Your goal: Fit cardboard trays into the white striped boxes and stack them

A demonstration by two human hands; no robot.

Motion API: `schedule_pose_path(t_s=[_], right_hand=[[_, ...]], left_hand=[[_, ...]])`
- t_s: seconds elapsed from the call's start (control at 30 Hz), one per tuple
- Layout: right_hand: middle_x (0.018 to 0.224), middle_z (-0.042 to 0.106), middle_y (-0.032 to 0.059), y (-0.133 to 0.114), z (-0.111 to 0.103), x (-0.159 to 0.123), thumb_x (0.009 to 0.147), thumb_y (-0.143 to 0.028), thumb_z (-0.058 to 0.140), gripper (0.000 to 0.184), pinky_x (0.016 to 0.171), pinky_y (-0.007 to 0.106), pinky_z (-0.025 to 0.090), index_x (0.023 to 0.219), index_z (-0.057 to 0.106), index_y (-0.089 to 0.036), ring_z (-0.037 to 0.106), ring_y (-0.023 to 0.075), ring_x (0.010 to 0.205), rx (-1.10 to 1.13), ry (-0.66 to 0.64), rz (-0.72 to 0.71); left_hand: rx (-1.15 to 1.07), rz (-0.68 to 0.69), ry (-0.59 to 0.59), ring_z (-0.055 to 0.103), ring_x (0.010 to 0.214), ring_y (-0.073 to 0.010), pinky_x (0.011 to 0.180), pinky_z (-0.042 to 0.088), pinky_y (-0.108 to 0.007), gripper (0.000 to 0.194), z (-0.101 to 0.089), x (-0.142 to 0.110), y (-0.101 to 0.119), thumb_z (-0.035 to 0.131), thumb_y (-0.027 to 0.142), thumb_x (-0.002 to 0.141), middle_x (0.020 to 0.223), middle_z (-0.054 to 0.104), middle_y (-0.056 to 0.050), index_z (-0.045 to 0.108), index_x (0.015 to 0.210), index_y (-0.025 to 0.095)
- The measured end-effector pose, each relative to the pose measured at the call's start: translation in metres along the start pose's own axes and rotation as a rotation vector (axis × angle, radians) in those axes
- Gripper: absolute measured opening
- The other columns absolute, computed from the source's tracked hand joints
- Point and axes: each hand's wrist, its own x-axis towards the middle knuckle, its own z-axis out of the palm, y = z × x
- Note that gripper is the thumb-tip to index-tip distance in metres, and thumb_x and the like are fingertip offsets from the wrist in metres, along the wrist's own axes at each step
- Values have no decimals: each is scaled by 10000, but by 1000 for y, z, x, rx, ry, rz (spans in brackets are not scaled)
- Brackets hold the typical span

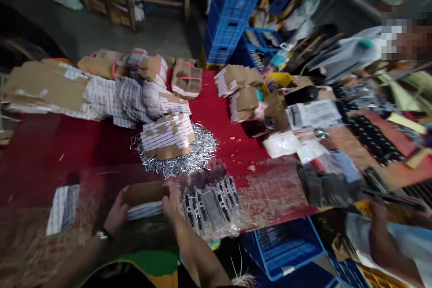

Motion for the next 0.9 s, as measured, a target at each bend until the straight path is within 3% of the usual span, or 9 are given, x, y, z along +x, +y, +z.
schedule_pose_path(t_s=[0.1, 0.17, 0.27, 0.4, 0.57, 0.67, 0.73, 0.83, 0.9], right_hand=[[1212, 735, 94, 8, 9, -25, 686, -486, 759, 683, 992, 457, 527, 1323, 709, -245, 678, 313, 1132, 399, -309, 305], [1063, 763, 71, 14, 15, -42, 580, -455, 854, 724, 847, 405, 525, 1257, 750, -219, 690, 266, 921, 502, -392, 494], [899, 758, 46, 18, 27, -62, 521, -336, 858, 421, 770, 339, 491, 913, 799, -193, 652, 221, 816, 413, -336, 585], [908, 743, 50, 4, 39, -69, 644, -358, 818, 249, 800, 321, 501, 827, 775, -194, 666, 222, 894, 228, -504, 590], [826, 716, -21, -16, 65, -58, 482, -285, 964, 474, 751, 297, 482, 922, 807, -208, 636, 191, 808, -239, -757, 574], [687, 656, -22, -16, 92, -53, 518, -297, 955, 321, 778, 329, 488, 769, 784, -193, 649, 222, 793, -465, -649, 460], [715, 678, 4, -15, 109, -48, 606, -377, 925, 287, 855, 364, 518, 774, 770, -204, 685, 262, 872, -452, -415, 352], [878, 749, 62, -17, 128, -35, 775, -604, 796, 428, 882, 409, 574, 957, 752, -219, 717, 290, 972, -79, -46, 334], [930, 761, 75, -21, 140, -24, 776, -676, 773, 563, 820, 422, 600, 1099, 718, -218, 733, 293, 946, 214, -10, 370]], left_hand=[[-69, -122, -162, 433, 1573, -357, 1300, 392, -506, 723, -30, -44, -21, 634, 566, 828, 1624, 553, -117, 631, 1461, 215], [-5, -191, -98, 493, 1523, -389, 1291, 395, -546, 753, -44, -70, -35, 678, 604, 772, 1586, 586, -141, 679, 1408, 201], [183, -175, -24, 515, 1476, -445, 1310, 339, -591, 598, -60, -99, -54, 753, 516, 620, 1499, 639, -162, 806, 1120, 192], [190, -66, -321, 467, 1516, -432, 1298, 367, -543, 408, -86, -110, -59, 674, 582, 707, 1612, 556, -98, 823, 804, 215], [377, -152, -556, 614, 1362, -385, 1176, 495, -484, 636, -112, -78, -39, 732, 678, 704, 1404, 723, -118, 803, 1132, 212], [623, -146, -707, 740, 1046, -346, 954, 575, -424, 542, -122, -54, -40, 729, 594, 700, 1067, 811, -112, 795, 1045, 180], [719, -114, -656, 749, 969, -325, 898, 561, -394, 422, -127, -40, -46, 677, 541, 746, 969, 806, -102, 787, 949, 187], [604, -47, -470, 748, 1023, -303, 936, 553, -378, 466, -129, -15, -53, 561, 591, 858, 1052, 812, -98, 781, 1010, 209], [488, 15, -485, 748, 1005, -303, 916, 577, -387, 599, -123, 12, -47, 428, 672, 931, 1054, 811, -116, 779, 1009, 194]])
